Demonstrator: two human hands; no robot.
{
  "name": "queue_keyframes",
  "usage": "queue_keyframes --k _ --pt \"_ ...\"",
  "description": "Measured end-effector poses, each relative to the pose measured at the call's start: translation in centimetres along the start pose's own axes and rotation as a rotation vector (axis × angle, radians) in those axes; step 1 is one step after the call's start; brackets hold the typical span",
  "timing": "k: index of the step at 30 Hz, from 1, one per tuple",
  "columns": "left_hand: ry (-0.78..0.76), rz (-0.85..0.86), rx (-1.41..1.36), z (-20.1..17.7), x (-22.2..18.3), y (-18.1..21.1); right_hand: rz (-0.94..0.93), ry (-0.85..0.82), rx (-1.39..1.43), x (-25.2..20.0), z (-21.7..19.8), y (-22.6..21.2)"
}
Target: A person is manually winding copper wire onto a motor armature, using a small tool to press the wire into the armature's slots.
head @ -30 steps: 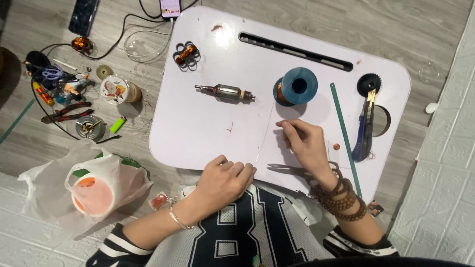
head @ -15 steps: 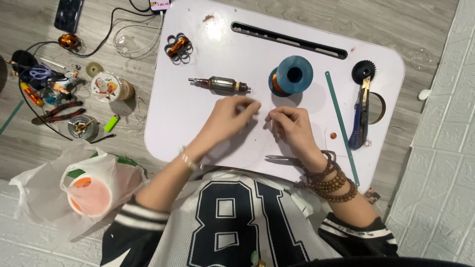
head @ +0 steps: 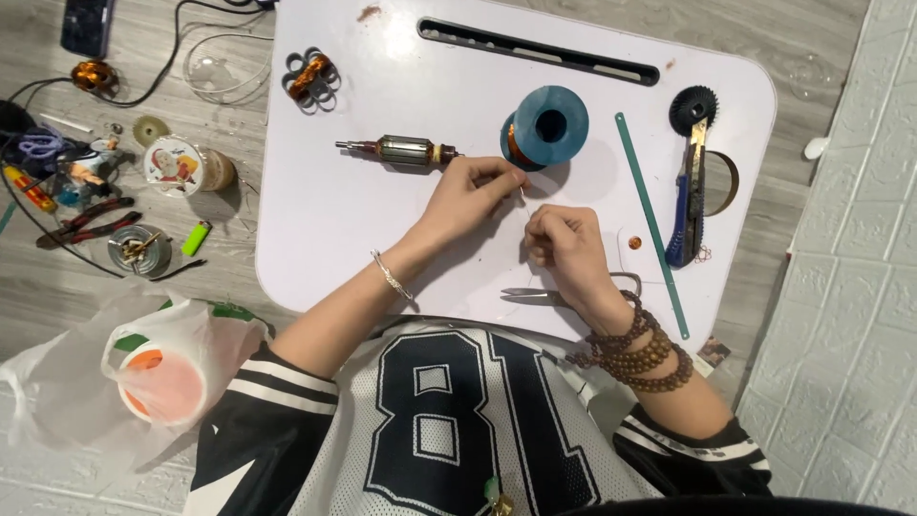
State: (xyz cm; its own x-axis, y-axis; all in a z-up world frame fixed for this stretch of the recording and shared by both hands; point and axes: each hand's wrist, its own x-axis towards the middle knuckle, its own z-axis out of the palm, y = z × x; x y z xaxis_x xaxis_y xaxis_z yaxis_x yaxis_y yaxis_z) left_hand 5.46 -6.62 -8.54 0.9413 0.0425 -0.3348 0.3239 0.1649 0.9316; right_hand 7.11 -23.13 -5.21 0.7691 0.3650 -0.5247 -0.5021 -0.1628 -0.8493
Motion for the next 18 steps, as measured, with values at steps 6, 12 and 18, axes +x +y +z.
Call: queue_keyframes --k 6,12,18 --pt "0.038 0.081 -0.008 0.5 0.2 -1.0 0.031 0.033 -0.076 -3.3 -2.8 1.9" --pt "0.025 0.106 0.023 0.5 0.0 -0.4 0.031 0.063 -0.176 -7.5 -4.8 1.2" --pt "0.037 0.090 0.048 0.7 -0.3 0.0 0.063 0.099 -0.206 -11.5 -9.6 5.4"
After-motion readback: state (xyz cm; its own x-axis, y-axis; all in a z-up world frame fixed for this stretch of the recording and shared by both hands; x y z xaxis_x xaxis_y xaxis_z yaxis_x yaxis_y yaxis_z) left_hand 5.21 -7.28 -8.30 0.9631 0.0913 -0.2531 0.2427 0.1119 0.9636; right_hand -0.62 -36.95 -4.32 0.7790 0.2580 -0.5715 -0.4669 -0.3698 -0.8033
